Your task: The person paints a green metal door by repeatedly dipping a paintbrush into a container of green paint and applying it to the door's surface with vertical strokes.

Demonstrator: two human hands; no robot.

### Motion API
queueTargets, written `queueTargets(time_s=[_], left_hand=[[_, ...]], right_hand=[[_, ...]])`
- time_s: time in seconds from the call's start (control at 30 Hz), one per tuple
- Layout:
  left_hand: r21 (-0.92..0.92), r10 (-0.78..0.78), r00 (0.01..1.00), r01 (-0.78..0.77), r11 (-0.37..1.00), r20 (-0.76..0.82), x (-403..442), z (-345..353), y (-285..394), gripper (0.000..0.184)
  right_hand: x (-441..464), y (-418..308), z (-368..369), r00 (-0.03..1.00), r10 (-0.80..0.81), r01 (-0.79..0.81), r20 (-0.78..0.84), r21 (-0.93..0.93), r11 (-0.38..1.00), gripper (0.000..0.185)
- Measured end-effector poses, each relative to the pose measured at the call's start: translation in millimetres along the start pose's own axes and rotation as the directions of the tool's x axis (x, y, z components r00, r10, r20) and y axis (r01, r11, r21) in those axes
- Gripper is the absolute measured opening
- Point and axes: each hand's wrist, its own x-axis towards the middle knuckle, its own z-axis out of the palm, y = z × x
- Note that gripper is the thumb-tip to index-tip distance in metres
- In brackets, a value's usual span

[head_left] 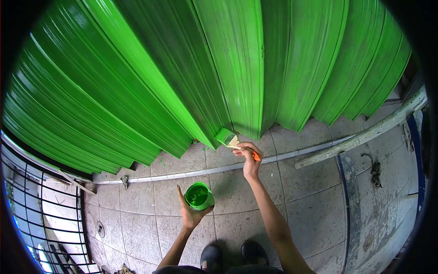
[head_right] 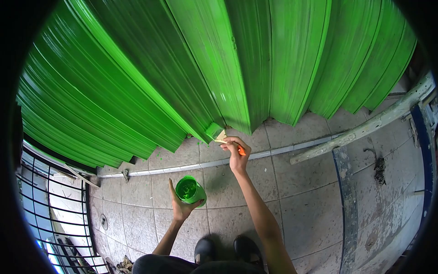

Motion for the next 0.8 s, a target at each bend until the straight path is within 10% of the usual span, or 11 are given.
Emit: queueTargets(time_s=[0.27, 0.53, 0.8], left_hand=[[0.043, 0.031, 1.000, -0.031, 0.999, -0.004, -1, 0, 0, 0.137], [-0.001, -0.001, 1.000, 0.001, 1.000, 0.018, 0, 1, 3, 0.137], [-0.011, -0.005, 1.000, 0.005, 1.000, 0.012, 3, 1, 9, 0.137]], right_hand=[[-4, 25, -13, 0.986, 0.130, -0.144, -0.100, -0.139, 0.980, 0.014], [22, -48, 33, 0.980, -0.200, 0.200, -0.013, 0.147, 0.969, 0.022], [-14, 32, -28, 0.993, 0.045, -0.053, -0.109, -0.072, 0.996, 0.016]])
